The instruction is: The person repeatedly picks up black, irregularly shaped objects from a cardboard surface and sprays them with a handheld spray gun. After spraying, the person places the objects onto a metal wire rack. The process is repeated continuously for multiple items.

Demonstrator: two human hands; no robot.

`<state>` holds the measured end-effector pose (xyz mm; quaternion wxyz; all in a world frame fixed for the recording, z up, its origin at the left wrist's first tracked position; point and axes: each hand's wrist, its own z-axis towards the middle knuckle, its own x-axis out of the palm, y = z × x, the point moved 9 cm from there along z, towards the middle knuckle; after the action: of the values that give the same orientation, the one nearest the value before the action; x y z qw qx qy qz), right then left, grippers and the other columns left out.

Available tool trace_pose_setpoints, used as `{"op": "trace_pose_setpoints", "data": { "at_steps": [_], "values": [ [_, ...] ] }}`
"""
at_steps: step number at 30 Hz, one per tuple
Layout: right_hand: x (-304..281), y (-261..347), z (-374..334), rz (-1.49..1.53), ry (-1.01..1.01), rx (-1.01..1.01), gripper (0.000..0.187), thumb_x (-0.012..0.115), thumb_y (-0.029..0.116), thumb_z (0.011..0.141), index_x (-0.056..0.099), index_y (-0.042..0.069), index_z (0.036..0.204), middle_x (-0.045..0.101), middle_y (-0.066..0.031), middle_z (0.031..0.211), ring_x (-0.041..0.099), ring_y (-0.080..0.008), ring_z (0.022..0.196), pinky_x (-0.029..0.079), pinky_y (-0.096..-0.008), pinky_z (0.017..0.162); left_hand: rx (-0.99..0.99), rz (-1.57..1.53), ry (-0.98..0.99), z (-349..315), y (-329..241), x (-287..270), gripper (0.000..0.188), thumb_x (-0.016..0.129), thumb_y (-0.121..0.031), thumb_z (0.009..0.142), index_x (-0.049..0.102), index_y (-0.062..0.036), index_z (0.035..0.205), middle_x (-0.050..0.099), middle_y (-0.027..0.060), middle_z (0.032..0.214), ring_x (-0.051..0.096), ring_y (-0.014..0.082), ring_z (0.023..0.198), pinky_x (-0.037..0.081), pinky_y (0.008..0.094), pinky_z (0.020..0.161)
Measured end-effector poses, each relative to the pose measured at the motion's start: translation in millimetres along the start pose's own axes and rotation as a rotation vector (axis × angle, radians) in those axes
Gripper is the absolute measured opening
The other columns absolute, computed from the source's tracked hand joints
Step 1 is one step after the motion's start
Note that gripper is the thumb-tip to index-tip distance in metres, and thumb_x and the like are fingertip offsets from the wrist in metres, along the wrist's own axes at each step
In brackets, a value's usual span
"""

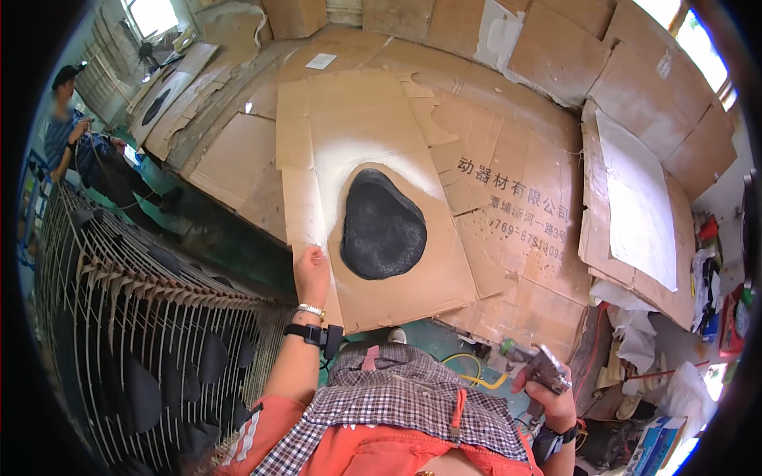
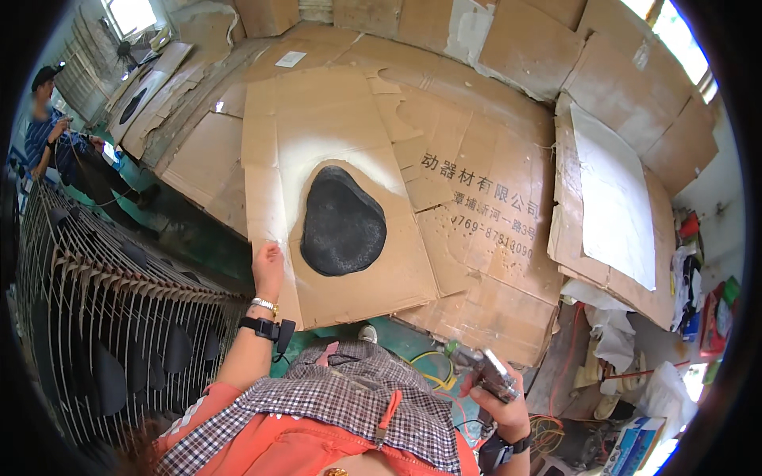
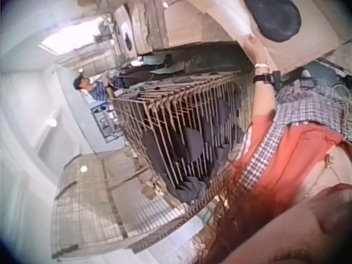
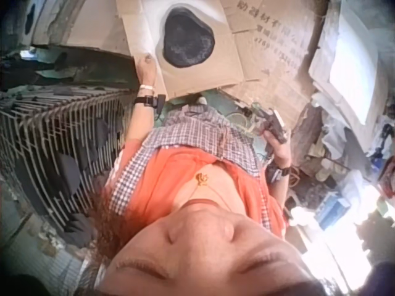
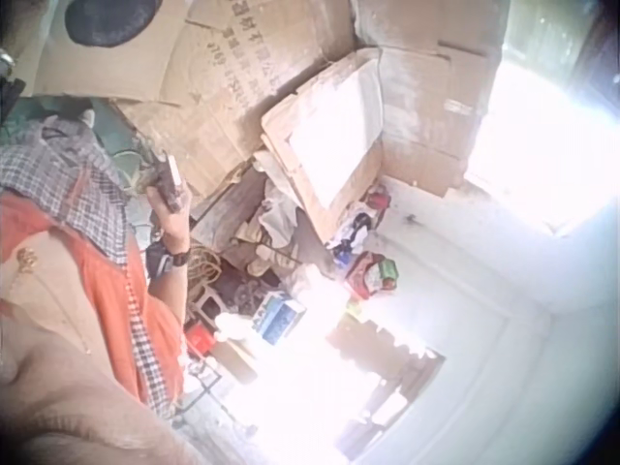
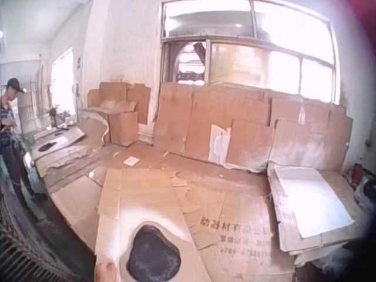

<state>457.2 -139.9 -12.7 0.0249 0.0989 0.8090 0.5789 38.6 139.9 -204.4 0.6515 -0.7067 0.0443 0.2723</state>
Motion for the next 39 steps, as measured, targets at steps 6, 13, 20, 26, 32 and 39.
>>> {"op": "trace_pose_setpoints", "data": {
  "at_steps": [6, 13, 20, 26, 32, 39],
  "values": [
    [-17.0, 11.4, 5.6, -0.094, -0.093, -0.040, 0.051, 0.070, 0.015, 0.074, 0.055, -0.002, 0.119, 0.065, -0.0124, 0.080, 0.063, -0.0202, 0.072, 0.050, -0.0322, 0.067, -0.099, 0.310, 0.144, -6.8, 26.8, 63.0, 0.026, 0.059, -0.011, 0.082, 0.065, -0.0070, 0.106, 0.070, 0.0114, 0.094, 0.066, 0.0278, 0.086, 0.052, 0.0373, 0.077],
    [5.1, 14.2, 26.3, 0.035, -0.070, -0.077, 0.048, 0.069, 0.009, 0.075, 0.056, -0.003, 0.120, 0.066, -0.0105, 0.083, 0.063, -0.0184, 0.076, 0.050, -0.0314, 0.070, -0.001, 0.617, 0.060, -1.3, 22.3, 86.9, 0.028, 0.064, -0.016, 0.081, 0.065, -0.0064, 0.108, 0.068, 0.0138, 0.101, 0.064, 0.0314, 0.093, 0.051, 0.0401, 0.083],
    [-0.1, 17.4, 30.3, 0.034, -0.082, -0.099, 0.045, 0.071, 0.014, 0.075, 0.057, -0.005, 0.114, 0.066, -0.0113, 0.082, 0.063, -0.0187, 0.074, 0.050, -0.0318, 0.071, -0.045, 0.492, 0.072, -1.3, 5.3, 87.4, 0.018, 0.064, -0.011, 0.078, 0.065, -0.0051, 0.095, 0.066, 0.0142, 0.098, 0.064, 0.0310, 0.092, 0.051, 0.0394, 0.081],
    [-12.3, 12.0, 23.4, -0.070, -0.123, -0.081, 0.045, 0.068, 0.020, 0.075, 0.057, -0.003, 0.112, 0.065, -0.0122, 0.081, 0.063, -0.0211, 0.074, 0.050, -0.0341, 0.071, -0.338, -0.030, 0.072, 1.8, 37.3, 94.9, 0.024, 0.061, -0.001, 0.076, 0.062, -0.0041, 0.100, 0.063, 0.0122, 0.106, 0.063, 0.0234, 0.088, 0.053, 0.0365, 0.073],
    [2.8, 12.8, 24.2, 0.044, -0.074, -0.082, 0.039, 0.066, 0.022, 0.076, 0.057, -0.003, 0.105, 0.063, -0.0127, 0.085, 0.062, -0.0224, 0.077, 0.049, -0.0358, 0.074, -0.663, -0.583, 0.132, -5.2, 63.2, 120.9, 0.053, 0.058, 0.002, 0.079, 0.049, -0.0022, 0.130, 0.057, 0.0133, 0.118, 0.060, 0.0241, 0.096, 0.054, 0.0355, 0.071],
    [13.4, 18.5, 56.9, 0.077, -0.073, -0.138, 0.039, 0.066, 0.017, 0.077, 0.056, -0.004, 0.110, 0.064, -0.0119, 0.086, 0.063, -0.0225, 0.080, 0.050, -0.0364, 0.077, -0.436, -1.044, 0.444, 7.1, -66.5, 128.7, 0.053, 0.050, 0.007, 0.083, 0.044, -0.0001, 0.135, 0.059, 0.0125, 0.114, 0.061, 0.0238, 0.101, 0.055, 0.0405, 0.082]
  ]
}}
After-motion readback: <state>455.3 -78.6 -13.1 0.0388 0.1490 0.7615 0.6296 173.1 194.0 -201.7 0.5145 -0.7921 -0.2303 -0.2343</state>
